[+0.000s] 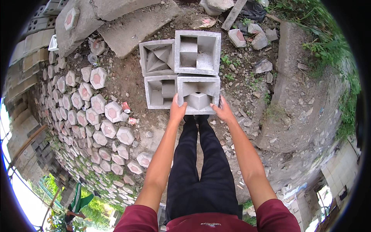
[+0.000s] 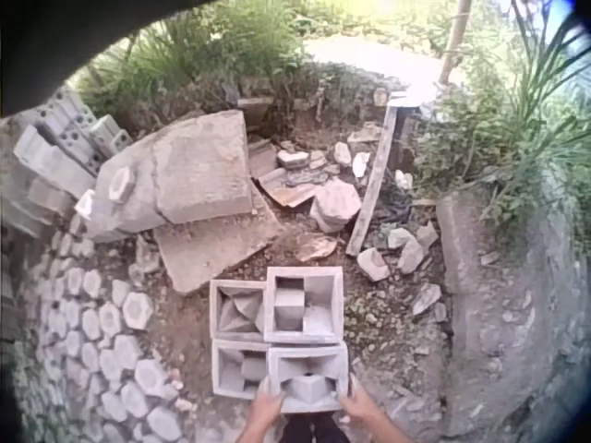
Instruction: The person picks up concrete ventilation blocks one by one from a large pile and carries them to a different location, stacking them vertically on top of each other.
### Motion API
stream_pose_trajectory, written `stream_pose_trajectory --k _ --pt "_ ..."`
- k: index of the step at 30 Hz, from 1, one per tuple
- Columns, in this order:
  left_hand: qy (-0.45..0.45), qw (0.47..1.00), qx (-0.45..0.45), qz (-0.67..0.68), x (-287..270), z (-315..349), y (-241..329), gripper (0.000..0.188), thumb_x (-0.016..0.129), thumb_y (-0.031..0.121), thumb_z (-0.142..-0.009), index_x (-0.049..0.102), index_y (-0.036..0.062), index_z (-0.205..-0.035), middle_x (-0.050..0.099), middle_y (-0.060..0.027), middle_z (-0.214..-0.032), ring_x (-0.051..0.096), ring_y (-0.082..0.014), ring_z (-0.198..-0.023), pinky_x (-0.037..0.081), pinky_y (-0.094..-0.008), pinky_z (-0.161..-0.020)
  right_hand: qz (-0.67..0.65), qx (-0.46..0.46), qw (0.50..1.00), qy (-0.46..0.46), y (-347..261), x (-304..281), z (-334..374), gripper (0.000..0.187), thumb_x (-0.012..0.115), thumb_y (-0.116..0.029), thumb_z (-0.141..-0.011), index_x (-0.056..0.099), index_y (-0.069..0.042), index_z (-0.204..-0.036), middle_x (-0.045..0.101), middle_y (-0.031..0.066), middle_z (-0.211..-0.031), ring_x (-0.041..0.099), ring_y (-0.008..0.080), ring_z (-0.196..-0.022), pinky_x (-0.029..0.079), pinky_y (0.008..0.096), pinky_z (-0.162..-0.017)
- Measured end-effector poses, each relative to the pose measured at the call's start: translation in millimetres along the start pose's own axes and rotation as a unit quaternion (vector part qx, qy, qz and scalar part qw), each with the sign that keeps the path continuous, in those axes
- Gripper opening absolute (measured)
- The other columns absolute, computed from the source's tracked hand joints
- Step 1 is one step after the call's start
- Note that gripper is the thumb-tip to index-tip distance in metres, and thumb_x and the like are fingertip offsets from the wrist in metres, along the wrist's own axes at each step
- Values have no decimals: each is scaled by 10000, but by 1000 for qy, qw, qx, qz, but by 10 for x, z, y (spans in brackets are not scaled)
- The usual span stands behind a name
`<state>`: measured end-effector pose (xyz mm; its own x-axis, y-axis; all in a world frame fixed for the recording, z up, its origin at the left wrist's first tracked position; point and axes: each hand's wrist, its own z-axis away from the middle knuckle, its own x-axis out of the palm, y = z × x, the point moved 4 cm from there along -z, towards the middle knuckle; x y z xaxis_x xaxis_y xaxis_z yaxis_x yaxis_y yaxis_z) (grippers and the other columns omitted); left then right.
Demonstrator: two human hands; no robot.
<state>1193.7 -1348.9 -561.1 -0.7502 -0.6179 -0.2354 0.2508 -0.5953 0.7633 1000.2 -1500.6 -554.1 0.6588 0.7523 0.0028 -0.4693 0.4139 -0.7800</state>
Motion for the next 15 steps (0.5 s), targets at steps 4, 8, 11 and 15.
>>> stream_pose_trajectory --k 4,8,11,15 --pt "-66 997 26 32 -226 562 561 580 547 -3 -837 345 -68 -1376 444 -212 -1383 406 -260 -1324 328 -356 -1079 166 -13 981 98 -553 5 644 796 691 -304 -846 280 103 -1393 429 292 -1367 425 341 -1301 357 393 -1063" --pt "-68 993 80 59 -526 1376 1387 478 538 26 -870 418 -52 -1326 509 -209 -1328 488 -269 -1254 385 -361 -1040 69 -77 990 95 -1357 181 1388 644 670 -253 -874 382 95 -1332 520 264 -1273 513 308 -1216 430 384 -995" --pt "-90 988 98 77 -705 1856 1786 445 537 35 -881 439 -52 -1306 530 -203 -1303 505 -244 -1234 417 -339 -1010 38 -121 990 56 -1800 278 1848 537 652 -206 -892 439 80 -1294 579 220 -1198 573 262 -1124 465 352 -944" --pt "-48 988 128 77 -967 2568 2118 388 542 50 -888 495 -50 -1260 585 -181 -1234 560 -228 -1157 440 -324 -977 28 -156 987 -15 -2315 417 2442 437 639 -167 -904 496 64 -1246 635 153 -1090 616 197 -1006 493 313 -880"
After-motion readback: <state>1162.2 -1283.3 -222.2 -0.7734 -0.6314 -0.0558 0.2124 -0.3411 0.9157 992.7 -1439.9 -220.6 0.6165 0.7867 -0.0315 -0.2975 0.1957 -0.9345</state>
